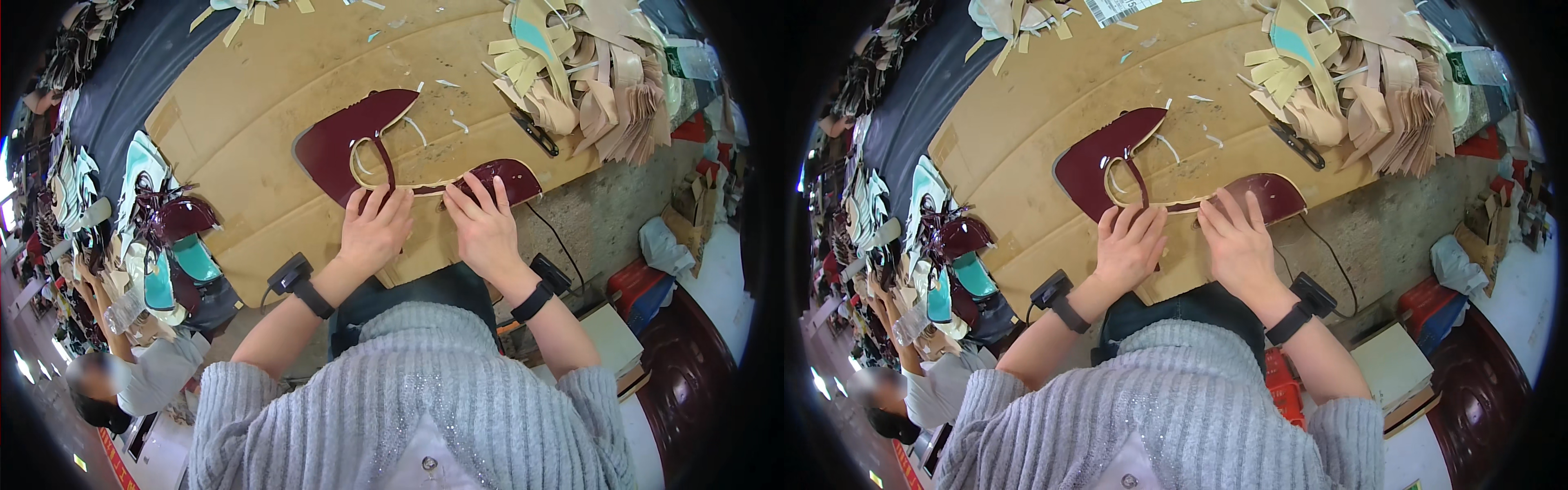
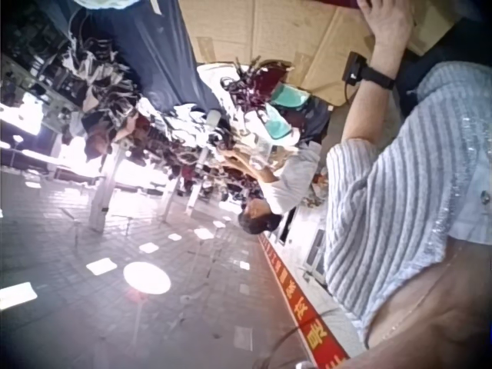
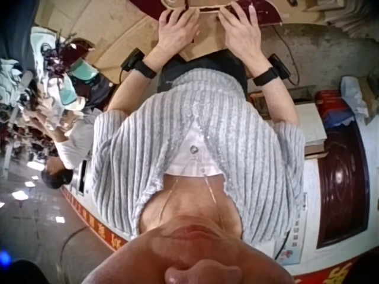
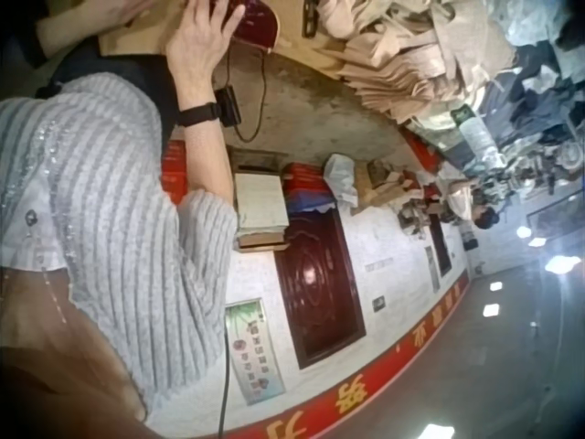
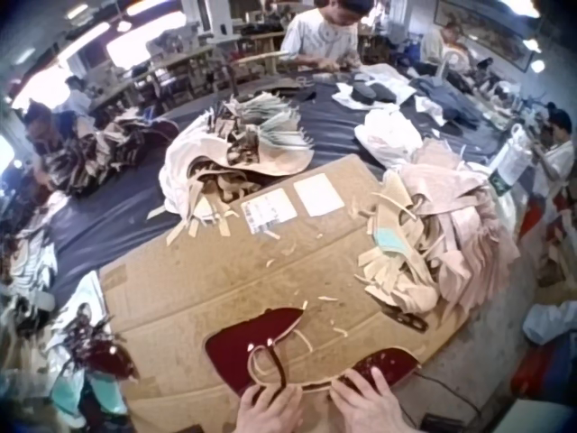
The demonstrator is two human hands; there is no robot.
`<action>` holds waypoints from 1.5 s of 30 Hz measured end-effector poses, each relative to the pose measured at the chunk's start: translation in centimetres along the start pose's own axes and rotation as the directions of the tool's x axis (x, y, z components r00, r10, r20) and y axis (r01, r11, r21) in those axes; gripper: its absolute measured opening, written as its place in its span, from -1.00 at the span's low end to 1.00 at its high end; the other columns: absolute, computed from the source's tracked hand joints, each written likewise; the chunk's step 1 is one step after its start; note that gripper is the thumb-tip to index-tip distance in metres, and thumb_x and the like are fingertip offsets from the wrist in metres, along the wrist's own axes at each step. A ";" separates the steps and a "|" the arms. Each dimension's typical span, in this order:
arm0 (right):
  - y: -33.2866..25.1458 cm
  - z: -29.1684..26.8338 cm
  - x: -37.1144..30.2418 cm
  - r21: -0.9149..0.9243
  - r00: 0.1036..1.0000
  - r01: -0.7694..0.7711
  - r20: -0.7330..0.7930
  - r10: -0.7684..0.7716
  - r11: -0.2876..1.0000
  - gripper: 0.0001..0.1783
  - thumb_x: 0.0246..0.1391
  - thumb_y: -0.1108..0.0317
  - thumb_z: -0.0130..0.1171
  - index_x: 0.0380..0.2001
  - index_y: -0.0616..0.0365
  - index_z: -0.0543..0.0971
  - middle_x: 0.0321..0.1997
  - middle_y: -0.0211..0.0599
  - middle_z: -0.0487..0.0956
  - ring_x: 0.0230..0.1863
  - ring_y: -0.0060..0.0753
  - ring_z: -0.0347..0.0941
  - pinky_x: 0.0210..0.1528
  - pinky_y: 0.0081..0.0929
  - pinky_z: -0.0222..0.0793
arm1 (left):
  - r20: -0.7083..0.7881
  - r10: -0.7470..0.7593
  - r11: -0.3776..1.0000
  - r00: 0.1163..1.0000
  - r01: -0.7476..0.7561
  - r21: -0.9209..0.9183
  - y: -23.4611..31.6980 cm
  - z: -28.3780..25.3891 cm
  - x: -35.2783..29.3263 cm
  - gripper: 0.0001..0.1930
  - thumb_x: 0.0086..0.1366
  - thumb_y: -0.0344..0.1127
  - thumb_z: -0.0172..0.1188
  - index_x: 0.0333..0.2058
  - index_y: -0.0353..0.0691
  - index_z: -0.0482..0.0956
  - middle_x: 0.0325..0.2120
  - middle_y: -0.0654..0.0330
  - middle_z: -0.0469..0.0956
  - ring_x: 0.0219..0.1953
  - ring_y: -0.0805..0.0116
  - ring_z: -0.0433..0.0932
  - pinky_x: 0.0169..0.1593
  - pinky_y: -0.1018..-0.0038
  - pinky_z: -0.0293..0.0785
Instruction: Gluing and assembling components of a shoe upper at a manufacturing station.
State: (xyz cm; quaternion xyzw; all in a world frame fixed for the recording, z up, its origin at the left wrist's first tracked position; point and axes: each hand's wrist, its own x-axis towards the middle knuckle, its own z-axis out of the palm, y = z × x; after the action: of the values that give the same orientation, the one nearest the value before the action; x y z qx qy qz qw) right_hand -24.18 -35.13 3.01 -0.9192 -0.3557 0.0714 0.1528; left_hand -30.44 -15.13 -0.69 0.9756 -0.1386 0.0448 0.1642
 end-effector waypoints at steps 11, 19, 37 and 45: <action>5.5 -3.8 -0.1 0.256 0.908 -0.257 -0.265 0.323 0.932 -0.77 -0.01 0.48 0.08 -0.22 0.17 0.55 -0.12 -0.21 0.52 0.07 -0.16 0.36 0.17 -0.23 0.19 | -0.268 -0.430 0.868 0.862 0.313 -0.386 -6.7 -4.8 1.3 -0.72 0.11 -0.44 0.20 -0.15 -0.24 0.52 -0.18 0.07 0.51 -0.06 0.06 0.45 0.03 0.26 0.35; 10.7 -3.9 1.0 0.411 0.916 -0.398 0.127 0.381 0.820 -0.54 -0.13 0.35 0.29 -0.12 0.26 0.46 -0.17 -0.16 0.48 -0.09 -0.23 0.42 -0.02 -0.40 0.32 | 0.235 -0.424 0.730 0.875 0.484 -0.483 -12.7 -4.6 9.5 -0.61 0.08 -0.18 0.32 -0.15 -0.24 0.54 -0.18 0.10 0.52 -0.08 0.26 0.46 -0.05 0.39 0.42; 10.2 -4.3 4.7 0.449 0.789 -0.122 0.585 -0.188 0.885 -0.57 -0.39 0.25 0.46 -0.42 0.19 0.51 -0.31 -0.13 0.43 -0.15 -0.07 0.32 -0.10 -0.30 0.26 | 0.540 -0.041 0.524 0.841 0.478 -0.705 -6.3 -18.4 10.6 -0.80 0.07 -0.49 0.24 -0.27 -0.31 0.56 -0.47 0.17 0.58 -0.40 0.45 0.51 -0.27 0.53 0.44; 11.2 -14.7 16.1 0.511 0.968 0.070 0.173 -0.182 0.857 -0.76 -0.17 0.41 0.24 -0.33 0.13 0.53 -0.38 -0.16 0.50 -0.29 -0.04 0.45 -0.25 -0.27 0.37 | -0.030 -0.407 0.718 0.913 0.299 -0.629 -10.4 -23.1 12.2 -0.79 -0.02 -0.68 0.22 -0.36 -0.33 0.62 -0.43 0.21 0.56 -0.33 0.39 0.52 -0.19 0.52 0.41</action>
State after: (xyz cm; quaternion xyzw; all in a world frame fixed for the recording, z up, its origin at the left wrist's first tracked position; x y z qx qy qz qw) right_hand -1.71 -35.50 12.82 -0.8094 -0.3990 0.2499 0.3511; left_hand -16.79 -1.08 19.48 0.8702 0.0579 0.0464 0.4870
